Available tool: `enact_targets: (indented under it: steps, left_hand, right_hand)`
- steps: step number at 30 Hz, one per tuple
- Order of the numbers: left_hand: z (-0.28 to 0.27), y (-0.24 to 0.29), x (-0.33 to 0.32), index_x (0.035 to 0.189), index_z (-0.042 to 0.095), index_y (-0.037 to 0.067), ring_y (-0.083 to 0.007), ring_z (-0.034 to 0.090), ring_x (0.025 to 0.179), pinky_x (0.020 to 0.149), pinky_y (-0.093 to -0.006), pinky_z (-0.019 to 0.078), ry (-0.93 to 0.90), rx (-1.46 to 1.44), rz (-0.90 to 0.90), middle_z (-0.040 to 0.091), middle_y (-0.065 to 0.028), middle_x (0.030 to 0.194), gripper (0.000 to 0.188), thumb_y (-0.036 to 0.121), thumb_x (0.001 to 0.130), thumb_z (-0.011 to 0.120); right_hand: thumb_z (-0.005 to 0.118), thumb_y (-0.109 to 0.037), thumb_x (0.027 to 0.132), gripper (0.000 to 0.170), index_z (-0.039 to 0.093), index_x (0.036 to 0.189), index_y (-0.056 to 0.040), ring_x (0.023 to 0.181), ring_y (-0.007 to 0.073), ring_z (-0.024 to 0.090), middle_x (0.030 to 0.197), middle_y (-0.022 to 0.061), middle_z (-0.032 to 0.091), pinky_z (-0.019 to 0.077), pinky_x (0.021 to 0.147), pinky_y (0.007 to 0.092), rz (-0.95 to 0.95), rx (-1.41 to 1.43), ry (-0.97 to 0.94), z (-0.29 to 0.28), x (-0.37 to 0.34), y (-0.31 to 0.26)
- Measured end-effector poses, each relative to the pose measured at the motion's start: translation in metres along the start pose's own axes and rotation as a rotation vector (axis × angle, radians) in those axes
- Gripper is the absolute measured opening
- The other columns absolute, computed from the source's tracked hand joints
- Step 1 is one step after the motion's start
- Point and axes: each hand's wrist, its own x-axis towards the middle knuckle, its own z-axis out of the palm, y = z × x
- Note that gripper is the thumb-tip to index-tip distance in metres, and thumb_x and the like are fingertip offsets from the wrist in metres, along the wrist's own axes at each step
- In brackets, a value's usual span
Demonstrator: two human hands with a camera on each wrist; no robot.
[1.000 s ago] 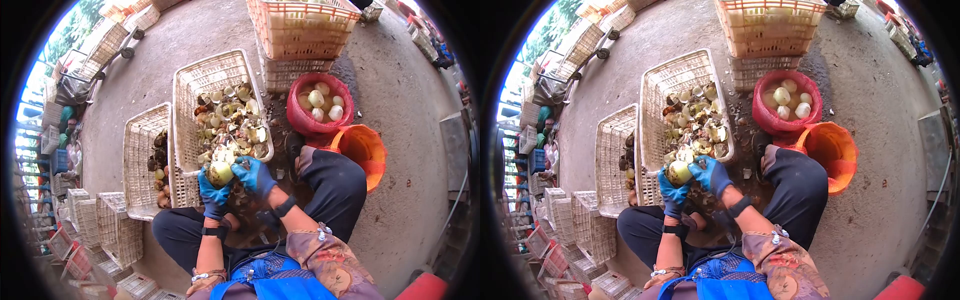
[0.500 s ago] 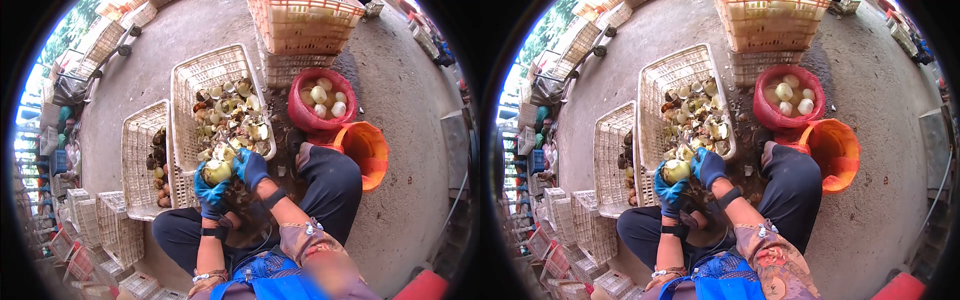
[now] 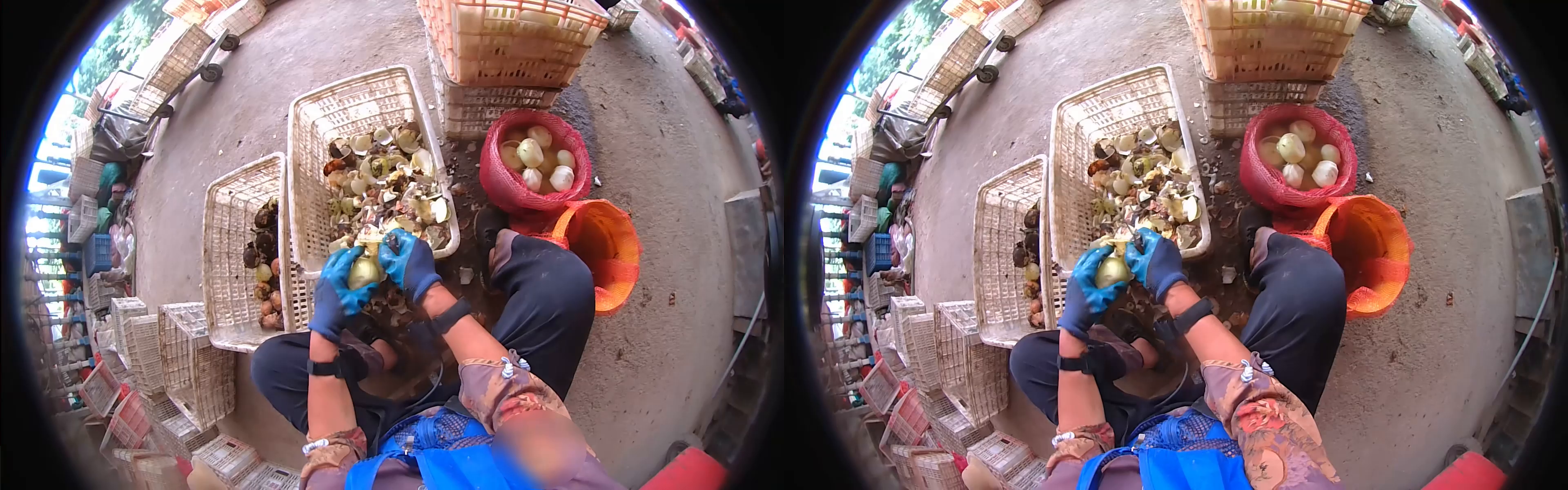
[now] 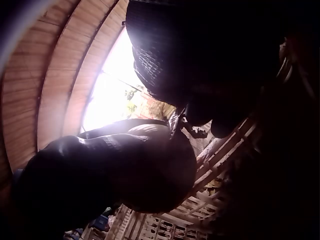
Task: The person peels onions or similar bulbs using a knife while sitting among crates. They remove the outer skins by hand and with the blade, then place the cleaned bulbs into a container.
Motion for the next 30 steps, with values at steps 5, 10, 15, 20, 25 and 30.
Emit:
enact_targets:
  steps: [5, 10, 15, 20, 25, 30]
  left_hand:
    - [0.01, 0.01, -0.009, 0.122, 0.058, -0.001, -0.0354, 0.06, 0.104, 0.093, -0.0403, 0.048, -0.007, 0.128, -0.009, 0.061, -0.0198, 0.112, 0.071, 0.02, 0.06, 0.086]
    - [0.027, 0.003, -0.018, 0.121, 0.056, -0.001, -0.0285, 0.061, 0.102, 0.091, -0.037, 0.0488, 0.073, 0.04, -0.049, 0.062, -0.0159, 0.11, 0.072, 0.019, 0.06, 0.089]
    - [0.017, 0.032, -0.013, 0.124, 0.05, 0.001, -0.0182, 0.059, 0.097, 0.087, -0.0306, 0.0503, 0.167, -0.406, -0.219, 0.058, -0.0078, 0.109, 0.074, 0.018, 0.063, 0.09]
    - [0.005, 0.023, -0.003, 0.127, 0.047, 0.0, -0.02, 0.059, 0.103, 0.091, -0.0314, 0.0492, 0.281, -0.606, -0.176, 0.057, -0.0083, 0.112, 0.074, 0.019, 0.067, 0.087]
    - [0.015, 0.014, 0.0, 0.131, 0.043, -0.001, -0.02, 0.059, 0.104, 0.092, -0.0316, 0.0495, 0.398, -0.869, -0.293, 0.057, -0.0094, 0.116, 0.077, 0.014, 0.068, 0.084]
    - [0.022, 0.015, 0.002, 0.132, 0.043, -0.002, -0.0198, 0.059, 0.104, 0.091, -0.0312, 0.0496, 0.443, -0.437, -0.217, 0.057, -0.0105, 0.116, 0.075, 0.013, 0.071, 0.085]
  right_hand:
    - [0.071, -0.035, 0.079, 0.042, 0.066, 0.099, 0.0012, 0.078, 0.0336, 0.067, 0.086, 0.0216, 0.069, 0.0511, 0.073, 0.0396, 0.135, 0.039, -0.004, 0.006, -0.012, 0.01]
    - [0.07, -0.028, 0.079, 0.034, 0.067, 0.101, -0.0019, 0.081, 0.0327, 0.069, 0.088, 0.0199, 0.069, 0.0521, 0.074, 0.0388, 0.014, -0.066, -0.058, 0.002, -0.011, -0.002]
    - [0.069, -0.025, 0.08, 0.026, 0.066, 0.093, -0.0028, 0.073, 0.0332, 0.066, 0.083, 0.0184, 0.068, 0.0509, 0.07, 0.0375, -0.023, 0.179, 0.029, 0.0, 0.011, 0.002]
    - [0.069, -0.022, 0.079, 0.025, 0.064, 0.089, 0.0011, 0.066, 0.0132, 0.055, 0.072, 0.0097, 0.064, 0.0481, 0.065, 0.0332, 0.057, 0.319, 0.147, -0.024, 0.038, 0.03]
    - [0.067, -0.021, 0.082, 0.024, 0.066, 0.095, -0.001, 0.071, 0.0265, 0.067, 0.077, 0.0158, 0.068, 0.0504, 0.067, 0.0381, 0.1, 0.1, 0.297, -0.035, 0.024, 0.02]
    - [0.066, -0.023, 0.085, 0.031, 0.062, 0.11, -0.0055, 0.086, 0.0385, 0.067, 0.091, 0.0187, 0.07, 0.0521, 0.074, 0.0443, 0.088, -0.237, 0.241, -0.042, 0.007, -0.018]
